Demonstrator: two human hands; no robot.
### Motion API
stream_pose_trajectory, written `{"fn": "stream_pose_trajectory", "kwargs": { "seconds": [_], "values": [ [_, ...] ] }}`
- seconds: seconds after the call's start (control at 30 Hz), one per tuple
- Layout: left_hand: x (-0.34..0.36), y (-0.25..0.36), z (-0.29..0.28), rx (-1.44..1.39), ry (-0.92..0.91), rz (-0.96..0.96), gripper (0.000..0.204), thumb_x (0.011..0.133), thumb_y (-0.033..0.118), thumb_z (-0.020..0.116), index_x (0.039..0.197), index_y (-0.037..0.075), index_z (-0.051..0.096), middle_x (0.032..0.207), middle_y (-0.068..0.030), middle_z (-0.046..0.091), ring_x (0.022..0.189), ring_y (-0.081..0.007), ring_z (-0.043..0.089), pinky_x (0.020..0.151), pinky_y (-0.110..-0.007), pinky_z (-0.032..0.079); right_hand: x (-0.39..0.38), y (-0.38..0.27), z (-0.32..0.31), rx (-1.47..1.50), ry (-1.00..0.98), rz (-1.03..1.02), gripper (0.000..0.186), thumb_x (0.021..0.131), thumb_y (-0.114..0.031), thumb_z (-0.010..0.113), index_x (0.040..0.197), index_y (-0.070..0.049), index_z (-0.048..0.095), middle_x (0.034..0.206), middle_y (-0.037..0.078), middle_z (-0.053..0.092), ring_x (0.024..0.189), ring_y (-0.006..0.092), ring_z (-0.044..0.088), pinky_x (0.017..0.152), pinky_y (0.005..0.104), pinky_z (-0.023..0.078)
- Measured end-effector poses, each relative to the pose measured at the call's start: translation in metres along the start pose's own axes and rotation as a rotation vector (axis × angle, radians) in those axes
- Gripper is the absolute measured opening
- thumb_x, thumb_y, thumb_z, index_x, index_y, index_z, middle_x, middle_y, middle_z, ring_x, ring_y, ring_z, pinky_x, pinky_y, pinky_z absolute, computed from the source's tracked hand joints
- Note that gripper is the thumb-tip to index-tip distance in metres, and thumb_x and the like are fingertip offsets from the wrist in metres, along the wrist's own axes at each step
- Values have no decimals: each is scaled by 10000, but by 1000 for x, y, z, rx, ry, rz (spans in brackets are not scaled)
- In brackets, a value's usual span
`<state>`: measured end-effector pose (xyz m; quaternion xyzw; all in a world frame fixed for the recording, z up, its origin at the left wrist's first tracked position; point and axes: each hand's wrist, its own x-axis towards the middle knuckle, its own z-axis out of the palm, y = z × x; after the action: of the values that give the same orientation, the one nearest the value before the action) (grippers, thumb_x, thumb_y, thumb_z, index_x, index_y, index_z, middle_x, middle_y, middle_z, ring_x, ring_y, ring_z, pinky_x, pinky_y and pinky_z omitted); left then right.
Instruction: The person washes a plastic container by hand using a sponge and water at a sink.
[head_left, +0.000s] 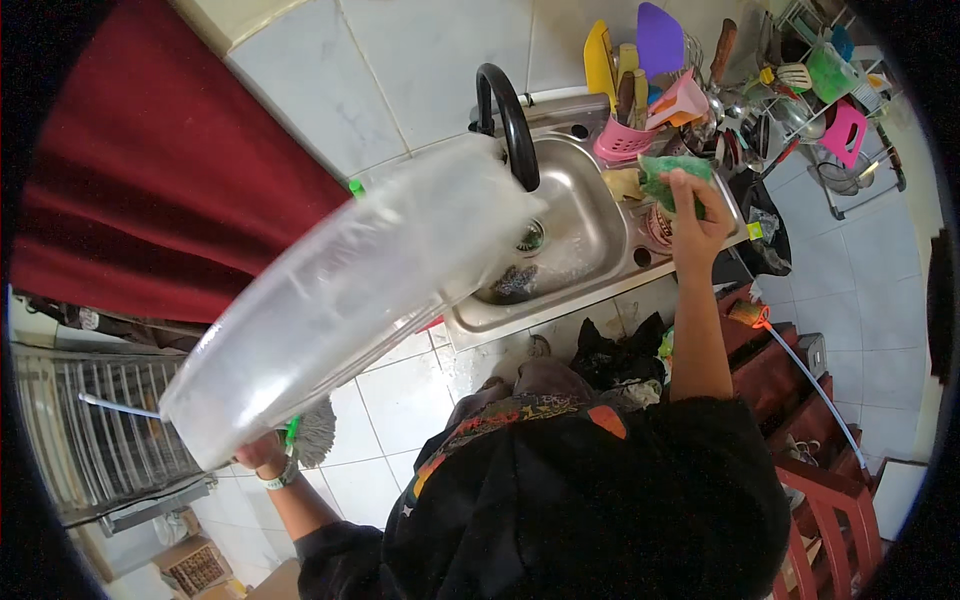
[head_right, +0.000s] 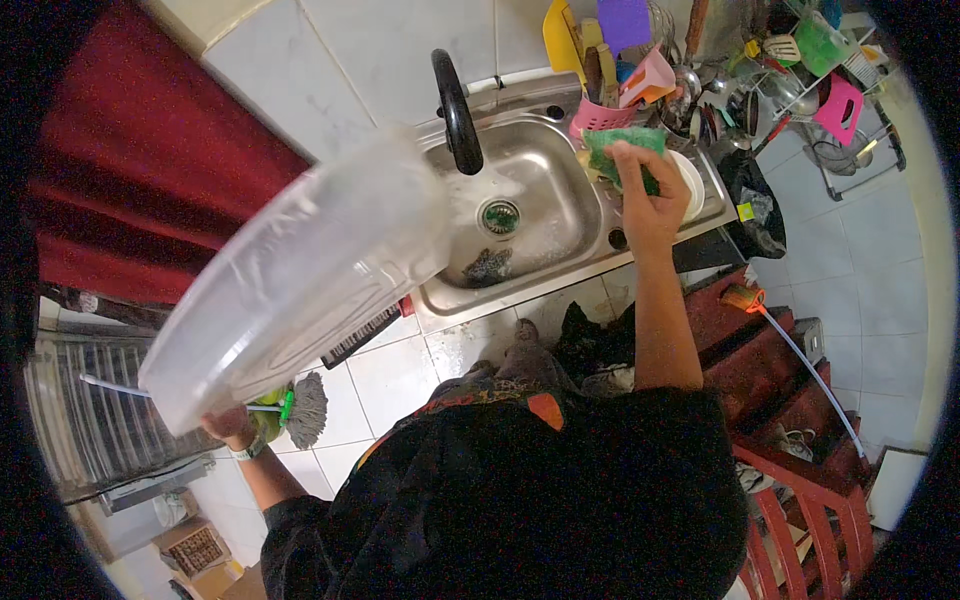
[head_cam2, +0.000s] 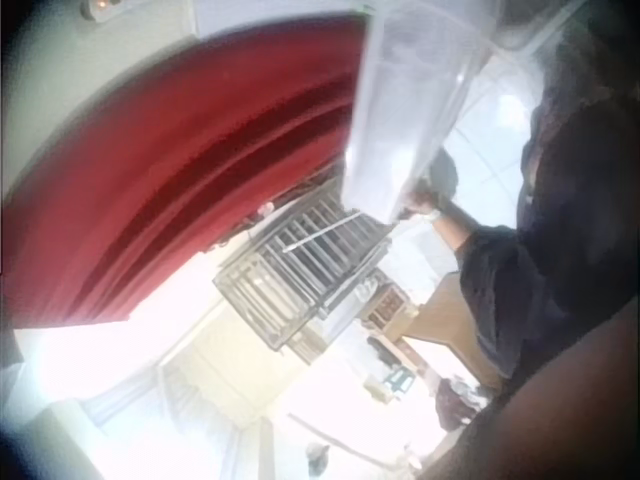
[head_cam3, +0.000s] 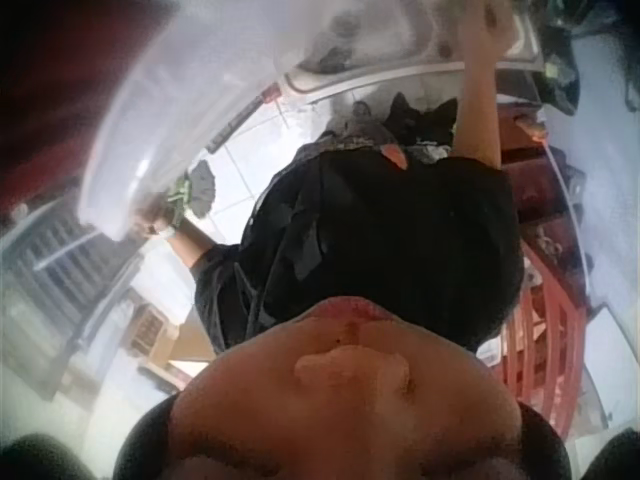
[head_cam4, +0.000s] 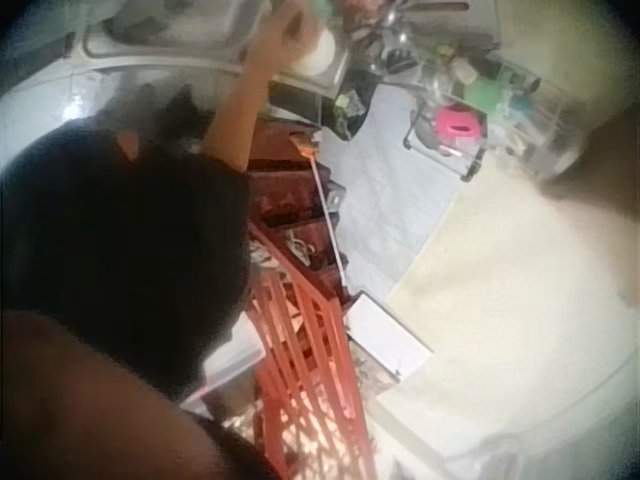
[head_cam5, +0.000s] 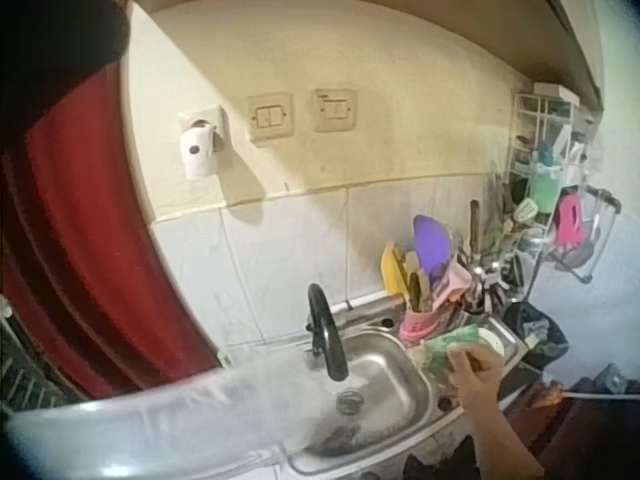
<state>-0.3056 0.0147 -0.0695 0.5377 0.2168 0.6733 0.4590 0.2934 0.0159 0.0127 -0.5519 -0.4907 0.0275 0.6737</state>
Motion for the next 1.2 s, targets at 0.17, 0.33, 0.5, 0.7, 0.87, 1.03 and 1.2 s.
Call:
{"fn": "stream_pose_trajectory", "kwargs": {
  "seconds": [0.17,0.33,0.5,0.7,0.87,1.03,1.2],
  "values": [
    [19,-8,57,77,573,-344,590,803,398,500,1232,-1,425,1173,-136,513,1103,-278,476,935,-414,378,-26,43,7,-13,-55,293,175,831,-171,637,867,-2,668,833,36,640,768,85,531,715,207,411],
    [38,-46,106,6,585,-561,547,823,359,522,1221,-6,431,1148,-119,539,1061,-246,512,909,-348,401,-29,59,6,-41,-67,372,166,826,-162,634,895,-13,664,864,44,642,832,106,550,764,228,417],
    [42,-87,135,-99,519,-708,593,818,398,544,1240,4,410,1199,-117,516,1075,-251,509,920,-338,395,10,85,-45,-257,0,127,152,767,-118,660,900,-56,620,948,71,628,837,157,579,784,269,439],
    [50,-101,176,-132,510,-882,592,828,426,510,1252,26,404,1226,-122,499,1106,-258,493,934,-365,396,61,136,-111,-890,-702,487,171,708,-87,610,874,-47,627,838,163,633,758,261,613,688,355,473],
    [51,-135,196,-216,406,-990,591,830,444,497,1243,28,427,1222,-106,511,1109,-247,491,944,-359,381,69,209,-103,-1212,-1186,597,283,664,-51,544,930,-72,637,813,162,636,709,257,595,657,349,471],
    [52,-160,220,-231,390,-1043,587,835,456,487,1240,34,442,1227,-96,514,1117,-240,486,964,-333,352,30,264,-104,-528,-1015,822,274,748,-96,551,1010,-34,602,951,120,632,802,231,561,723,361,452],
    [52,-191,228,-290,380,-1112,583,829,453,502,1236,40,448,1222,-89,520,1109,-235,495,959,-332,368,28,301,-119,-525,-1065,985,279,789,-130,565,1045,-18,576,1014,109,605,878,206,531,815,369,411]
  ]
}}
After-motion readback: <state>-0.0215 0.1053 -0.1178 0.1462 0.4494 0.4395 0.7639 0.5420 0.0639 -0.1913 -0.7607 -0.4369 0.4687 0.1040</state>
